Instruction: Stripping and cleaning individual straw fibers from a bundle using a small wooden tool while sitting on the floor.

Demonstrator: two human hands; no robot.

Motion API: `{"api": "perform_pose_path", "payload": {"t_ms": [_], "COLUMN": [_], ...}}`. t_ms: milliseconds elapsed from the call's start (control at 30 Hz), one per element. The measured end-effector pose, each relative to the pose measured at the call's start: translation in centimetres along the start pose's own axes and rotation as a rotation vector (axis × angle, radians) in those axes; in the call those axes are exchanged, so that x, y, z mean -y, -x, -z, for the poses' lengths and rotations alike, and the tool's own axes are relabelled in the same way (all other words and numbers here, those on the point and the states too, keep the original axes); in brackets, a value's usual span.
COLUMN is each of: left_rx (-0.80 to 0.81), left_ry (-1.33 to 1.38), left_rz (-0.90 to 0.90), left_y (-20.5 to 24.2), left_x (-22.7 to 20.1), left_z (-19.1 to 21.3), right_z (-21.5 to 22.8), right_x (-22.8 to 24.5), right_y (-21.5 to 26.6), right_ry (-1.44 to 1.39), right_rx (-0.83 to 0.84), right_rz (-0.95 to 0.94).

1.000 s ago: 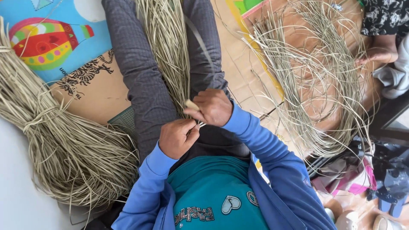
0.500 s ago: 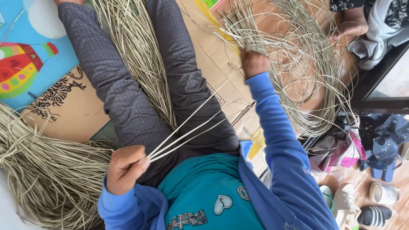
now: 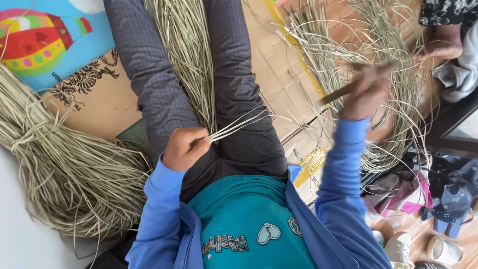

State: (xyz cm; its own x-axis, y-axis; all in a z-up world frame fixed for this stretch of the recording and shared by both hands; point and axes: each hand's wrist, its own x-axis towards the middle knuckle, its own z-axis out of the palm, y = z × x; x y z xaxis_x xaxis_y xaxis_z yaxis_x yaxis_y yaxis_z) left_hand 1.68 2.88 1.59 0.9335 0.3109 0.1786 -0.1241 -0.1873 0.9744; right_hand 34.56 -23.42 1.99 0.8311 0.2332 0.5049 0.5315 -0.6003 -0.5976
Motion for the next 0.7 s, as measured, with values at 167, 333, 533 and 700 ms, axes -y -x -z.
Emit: {"api": "perform_pose_path", "payload": {"t_ms": [167, 333, 533, 700], "left_rx": [-0.019, -0.092, -0.209, -0.297], "left_ry": [0.016, -0.102, -0.419, -0.452], "left_rz": [-0.087, -0.114, -0.111, -0.012], "left_y": [-0.9, -0.6, -0.4, -0.5], "left_x": [-0.1, 0.0, 1.1, 1.0], "left_z": [-1.5, -2.0, -3.8, -6.1], "right_z": [-7.6, -9.7, -9.0, -9.1], "right_x": [7.5, 15.1, 14.2, 14.1], "right_y": [12.0, 12.8, 13.2, 12.3], "right_ry": [-0.761, -0.556, -0.198, -0.206], "right_rx": [0.583, 0.492, 0.344, 0.255], "right_rz": [0.297, 0.589, 0.809, 0.776]}}
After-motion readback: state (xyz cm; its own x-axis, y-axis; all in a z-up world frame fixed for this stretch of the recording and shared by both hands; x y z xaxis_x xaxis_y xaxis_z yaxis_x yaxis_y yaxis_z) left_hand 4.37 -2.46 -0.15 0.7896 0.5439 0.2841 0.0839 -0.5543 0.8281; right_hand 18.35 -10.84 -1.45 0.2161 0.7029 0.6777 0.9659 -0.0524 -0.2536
